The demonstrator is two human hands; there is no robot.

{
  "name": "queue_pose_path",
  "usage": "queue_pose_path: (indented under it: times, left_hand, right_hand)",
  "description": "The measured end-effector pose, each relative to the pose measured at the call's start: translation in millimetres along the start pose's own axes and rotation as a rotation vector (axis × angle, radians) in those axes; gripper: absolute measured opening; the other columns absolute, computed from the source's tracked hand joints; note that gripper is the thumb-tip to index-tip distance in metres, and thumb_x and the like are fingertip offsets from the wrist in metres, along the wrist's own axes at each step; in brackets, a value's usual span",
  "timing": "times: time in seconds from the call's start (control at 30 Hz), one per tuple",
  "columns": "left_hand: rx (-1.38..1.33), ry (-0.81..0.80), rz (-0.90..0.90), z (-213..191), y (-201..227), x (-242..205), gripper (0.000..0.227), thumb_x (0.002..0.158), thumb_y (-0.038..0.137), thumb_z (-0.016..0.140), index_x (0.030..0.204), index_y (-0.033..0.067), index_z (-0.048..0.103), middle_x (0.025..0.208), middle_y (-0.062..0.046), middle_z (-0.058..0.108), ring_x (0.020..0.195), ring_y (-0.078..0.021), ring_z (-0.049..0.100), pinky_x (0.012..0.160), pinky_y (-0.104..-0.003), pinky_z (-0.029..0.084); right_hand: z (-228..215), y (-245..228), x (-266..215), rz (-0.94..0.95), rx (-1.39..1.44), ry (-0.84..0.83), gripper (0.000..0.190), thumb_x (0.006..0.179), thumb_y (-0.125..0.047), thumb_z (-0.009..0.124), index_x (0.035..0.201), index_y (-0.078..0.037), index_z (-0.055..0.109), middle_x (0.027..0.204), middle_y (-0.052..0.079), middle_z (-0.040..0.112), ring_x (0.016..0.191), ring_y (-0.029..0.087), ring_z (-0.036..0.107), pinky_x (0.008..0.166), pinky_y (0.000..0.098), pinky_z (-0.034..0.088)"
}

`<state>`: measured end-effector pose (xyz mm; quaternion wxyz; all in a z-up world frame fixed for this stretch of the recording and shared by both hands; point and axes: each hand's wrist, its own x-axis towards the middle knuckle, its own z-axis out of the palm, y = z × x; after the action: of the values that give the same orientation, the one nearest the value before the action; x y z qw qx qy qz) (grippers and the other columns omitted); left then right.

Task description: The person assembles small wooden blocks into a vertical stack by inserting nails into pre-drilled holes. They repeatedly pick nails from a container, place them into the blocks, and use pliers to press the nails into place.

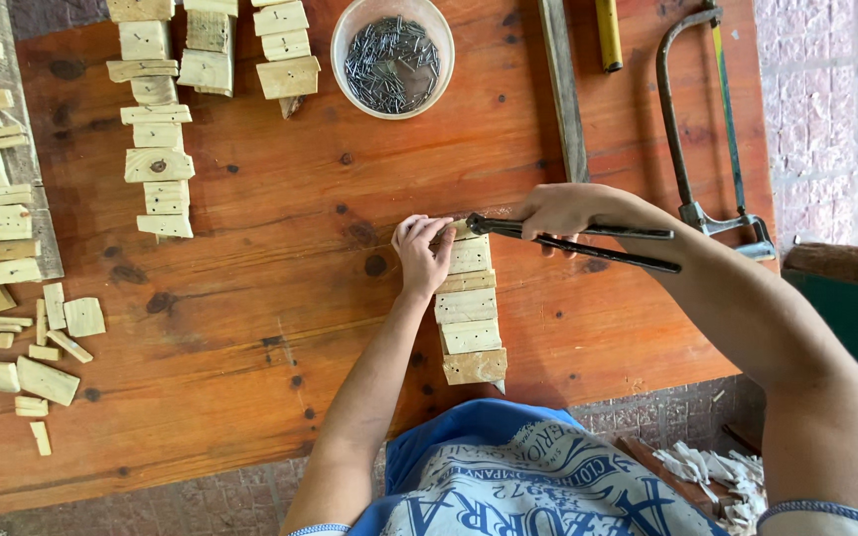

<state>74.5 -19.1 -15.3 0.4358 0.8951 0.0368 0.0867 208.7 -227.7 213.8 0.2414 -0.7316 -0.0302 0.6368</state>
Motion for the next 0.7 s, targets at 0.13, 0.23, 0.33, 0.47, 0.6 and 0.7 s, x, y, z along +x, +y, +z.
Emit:
queue_pose_path:
  times: [0.13, 0.23, 0.33, 0.47, 0.6, 0.7]
  left_hand:
    - [-0.005, 0.008, -0.002, 2, -2, -2, 0.018, 0.097, 0.046, 0.067, 0.107, 0.0326, 0.076, 0.103, 0.009, 0.067, 0.119, -0.0160, 0.053, 0.108, -0.041, 0.025]
    - [-0.019, 0.008, -0.011, 2, -3, 1, 0.021, 0.098, 0.049, 0.066, 0.106, 0.0322, 0.076, 0.103, 0.009, 0.068, 0.118, -0.0160, 0.054, 0.109, -0.040, 0.025]
    - [-0.015, 0.015, 0.004, 1, -2, 1, 0.020, 0.097, 0.046, 0.067, 0.107, 0.0321, 0.076, 0.103, 0.008, 0.069, 0.118, -0.0176, 0.055, 0.108, -0.042, 0.026]
    - [-0.018, 0.016, -0.004, 3, -4, 1, 0.020, 0.097, 0.048, 0.067, 0.106, 0.0321, 0.076, 0.103, 0.009, 0.069, 0.118, -0.0163, 0.055, 0.108, -0.041, 0.025]
    - [-0.023, 0.015, 0.007, 0, -2, 0, 0.020, 0.097, 0.047, 0.067, 0.107, 0.0311, 0.076, 0.102, 0.008, 0.069, 0.118, -0.0172, 0.055, 0.108, -0.042, 0.025]
    - [-0.024, 0.019, 0.012, 1, -4, 0, 0.020, 0.097, 0.046, 0.067, 0.107, 0.0310, 0.076, 0.103, 0.008, 0.069, 0.119, -0.0175, 0.055, 0.108, -0.042, 0.026]
  right_hand:
    - [-1, 11, 3, -0.038, 0.064, -0.031, 0.055, 0.093, -0.004, 0.052, 0.147, 0.006, 0.052, 0.144, 0.036, 0.050, 0.092, 0.042, 0.075, 0.062, 0.0458, 0.068]
    - [8, -17, -17, 0.001, 0.048, 0.004, 0.052, 0.088, -0.003, 0.050, 0.138, 0.007, 0.060, 0.135, 0.035, 0.049, 0.090, 0.045, 0.075, 0.058, 0.0481, 0.067]
    - [26, -22, -19, 0.074, -0.054, 0.094, 0.041, 0.085, -0.005, 0.048, 0.120, 0.007, 0.065, 0.114, 0.032, 0.057, 0.073, 0.039, 0.075, 0.042, 0.0394, 0.063]
    - [56, 7, 70, 0.142, -0.300, 0.092, 0.029, 0.085, -0.007, 0.054, 0.107, 0.004, 0.070, 0.091, 0.027, 0.065, 0.049, 0.034, 0.069, 0.030, 0.0369, 0.060]
    - [39, -27, 31, 0.122, -0.197, 0.103, 0.033, 0.084, -0.006, 0.050, 0.106, 0.009, 0.069, 0.093, 0.031, 0.064, 0.058, 0.037, 0.072, 0.037, 0.0371, 0.063]
    - [17, -37, 2, 0.095, -0.140, 0.106, 0.030, 0.085, -0.006, 0.052, 0.103, 0.011, 0.069, 0.091, 0.031, 0.063, 0.058, 0.038, 0.072, 0.039, 0.0399, 0.063]
